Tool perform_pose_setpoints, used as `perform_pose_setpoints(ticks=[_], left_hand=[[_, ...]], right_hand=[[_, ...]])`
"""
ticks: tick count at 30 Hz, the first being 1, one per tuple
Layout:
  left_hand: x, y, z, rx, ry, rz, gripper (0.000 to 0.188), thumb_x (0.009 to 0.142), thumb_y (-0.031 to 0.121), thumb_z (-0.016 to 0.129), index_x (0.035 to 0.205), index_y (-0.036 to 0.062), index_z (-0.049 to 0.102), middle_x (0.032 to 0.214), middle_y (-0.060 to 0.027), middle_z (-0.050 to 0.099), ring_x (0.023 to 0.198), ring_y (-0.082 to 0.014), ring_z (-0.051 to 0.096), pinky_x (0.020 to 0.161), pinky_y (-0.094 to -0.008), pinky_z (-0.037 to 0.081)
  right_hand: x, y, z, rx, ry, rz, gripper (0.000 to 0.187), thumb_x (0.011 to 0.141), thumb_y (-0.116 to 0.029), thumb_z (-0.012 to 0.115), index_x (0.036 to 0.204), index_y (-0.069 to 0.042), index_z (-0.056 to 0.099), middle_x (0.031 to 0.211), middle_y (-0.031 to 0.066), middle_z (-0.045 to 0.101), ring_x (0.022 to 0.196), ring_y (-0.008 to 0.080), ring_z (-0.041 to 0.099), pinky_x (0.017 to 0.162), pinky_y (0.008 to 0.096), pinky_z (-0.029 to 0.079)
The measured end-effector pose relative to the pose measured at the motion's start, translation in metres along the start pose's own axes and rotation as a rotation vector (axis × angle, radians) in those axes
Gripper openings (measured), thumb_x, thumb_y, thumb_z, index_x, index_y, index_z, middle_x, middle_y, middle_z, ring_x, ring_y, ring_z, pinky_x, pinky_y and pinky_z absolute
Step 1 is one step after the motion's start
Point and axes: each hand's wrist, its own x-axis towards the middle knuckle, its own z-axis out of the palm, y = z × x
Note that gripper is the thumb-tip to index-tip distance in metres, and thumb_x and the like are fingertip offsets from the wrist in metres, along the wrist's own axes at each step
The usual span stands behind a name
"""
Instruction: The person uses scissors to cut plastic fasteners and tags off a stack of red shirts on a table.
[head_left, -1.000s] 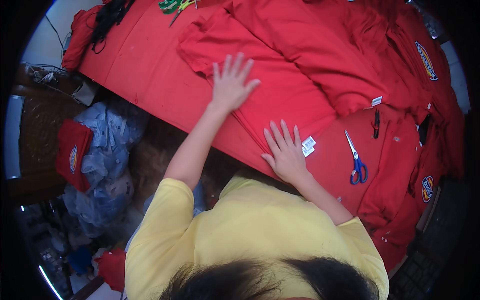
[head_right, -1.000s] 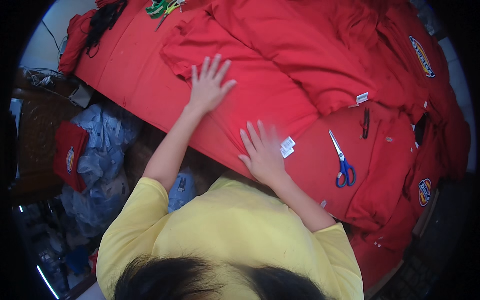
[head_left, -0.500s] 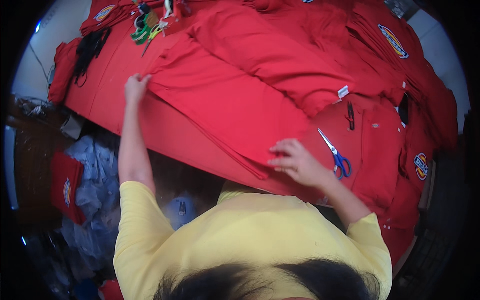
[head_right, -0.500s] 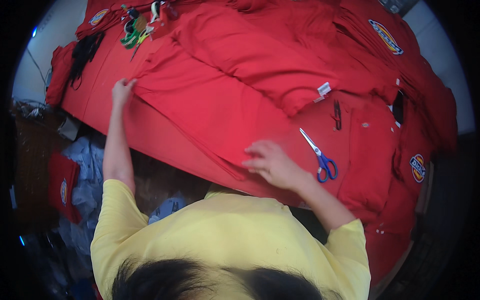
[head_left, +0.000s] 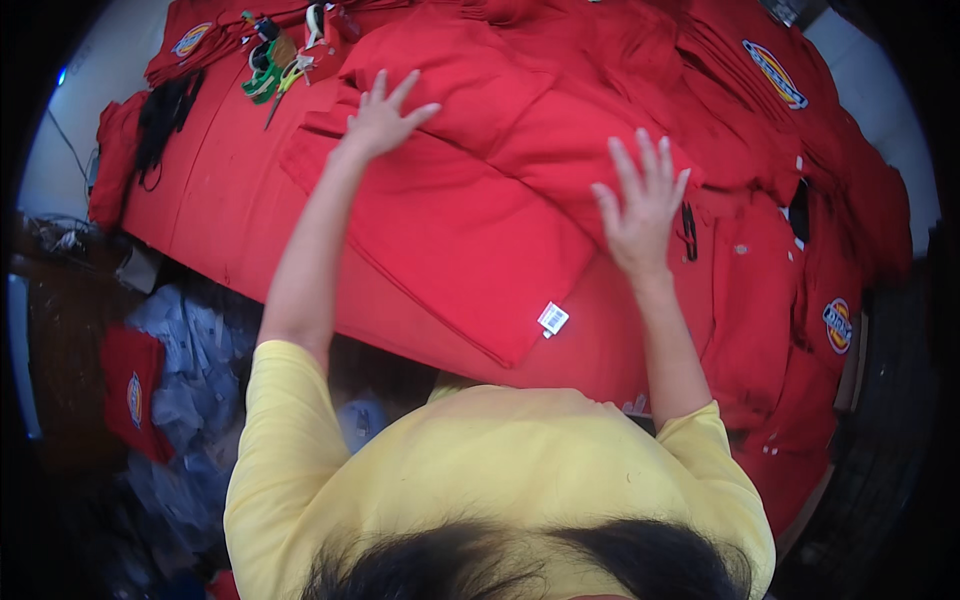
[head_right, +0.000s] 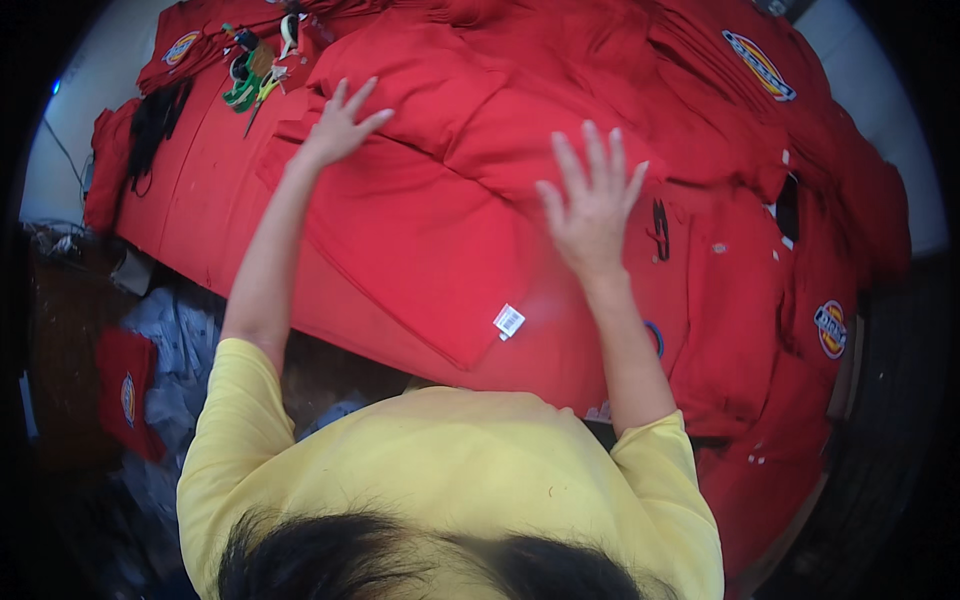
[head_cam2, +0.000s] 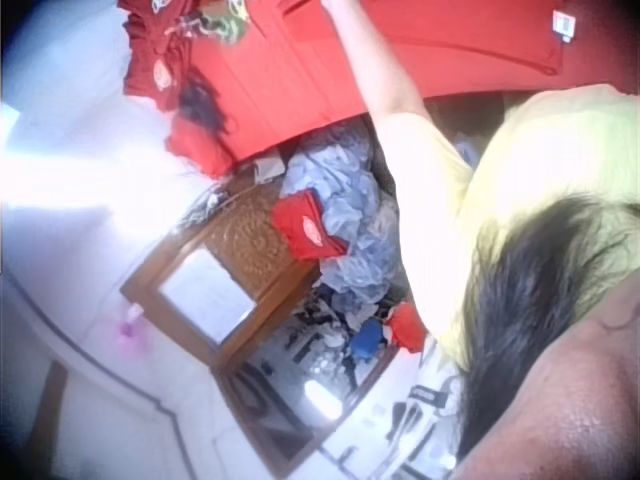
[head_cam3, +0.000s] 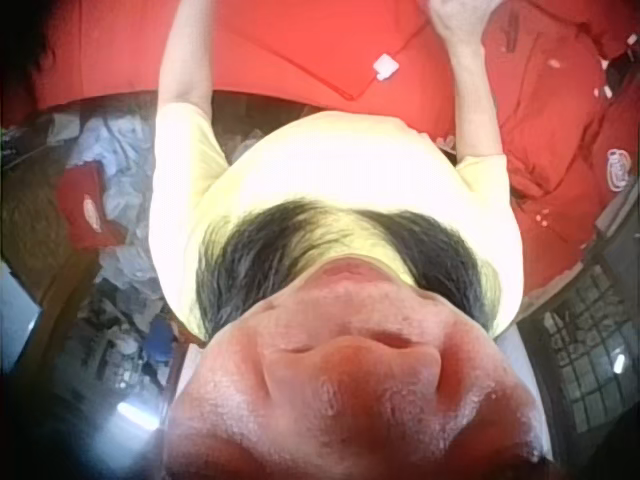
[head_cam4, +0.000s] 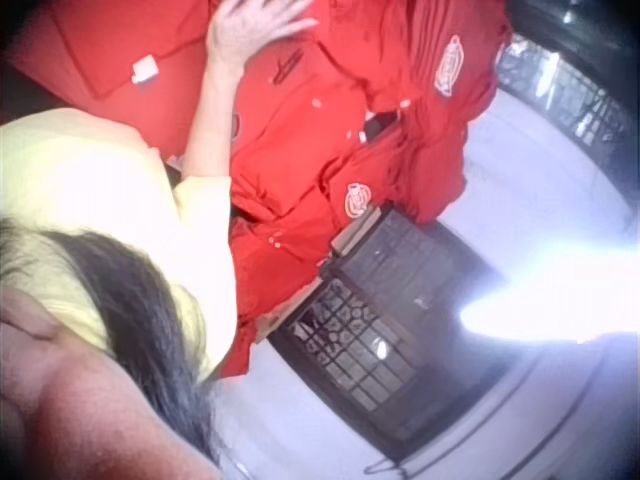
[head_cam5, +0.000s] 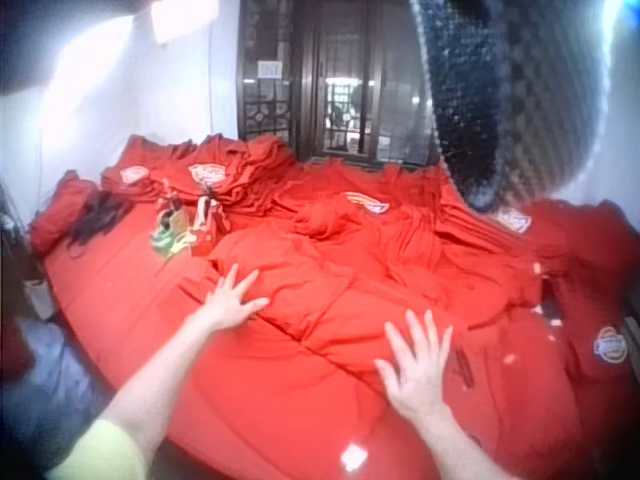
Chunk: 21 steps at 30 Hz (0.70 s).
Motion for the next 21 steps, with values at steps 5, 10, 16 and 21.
perform_pose_setpoints(ticks=[5,10,16,21], left_hand=[[0.042,0.038,0.067,0.128,0.143,-0.048,0.088,0.073,0.083,0.035,0.146,0.0387,0.011,0.155,-0.0088,0.0,0.139,-0.0444,0.005,0.106,-0.0657,0.006],[0.086,0.011,0.053,-0.114,0.142,0.038,0.082,0.078,0.072,0.046,0.145,0.0341,0.021,0.154,-0.011,0.007,0.139,-0.0419,0.009,0.109,-0.0604,0.012],[0.001,-0.056,0.07,0.27,0.538,-0.074,0.065,0.087,0.058,0.045,0.139,0.0208,0.039,0.149,-0.0108,0.028,0.138,-0.0328,0.022,0.109,-0.0575,0.013],[-0.092,-0.153,0.047,0.382,0.272,-0.47,0.075,0.087,0.067,0.032,0.146,0.022,0.024,0.153,-0.0058,0.017,0.141,-0.0301,0.014,0.107,-0.0634,0.01]], right_hand=[[0.005,0.039,0.07,-0.257,-0.259,0.038,0.066,0.086,-0.052,0.051,0.143,-0.026,0.031,0.152,0.0065,0.021,0.14,0.0331,0.014,0.106,0.0644,0.008],[0.053,0.076,0.096,-0.176,-0.334,-0.016,0.066,0.087,-0.055,0.048,0.144,-0.027,0.029,0.152,0.0042,0.02,0.141,0.0306,0.013,0.108,0.061,0.008],[0.052,0.094,0.102,-0.231,-0.275,-0.032,0.063,0.089,-0.052,0.047,0.144,-0.026,0.03,0.151,0.0051,0.023,0.14,0.0324,0.017,0.106,0.065,0.012],[0.011,0.02,0.083,-0.234,-0.217,-0.247,0.064,0.088,-0.049,0.05,0.143,-0.022,0.031,0.151,0.0068,0.023,0.14,0.0348,0.015,0.104,0.0681,0.01]])
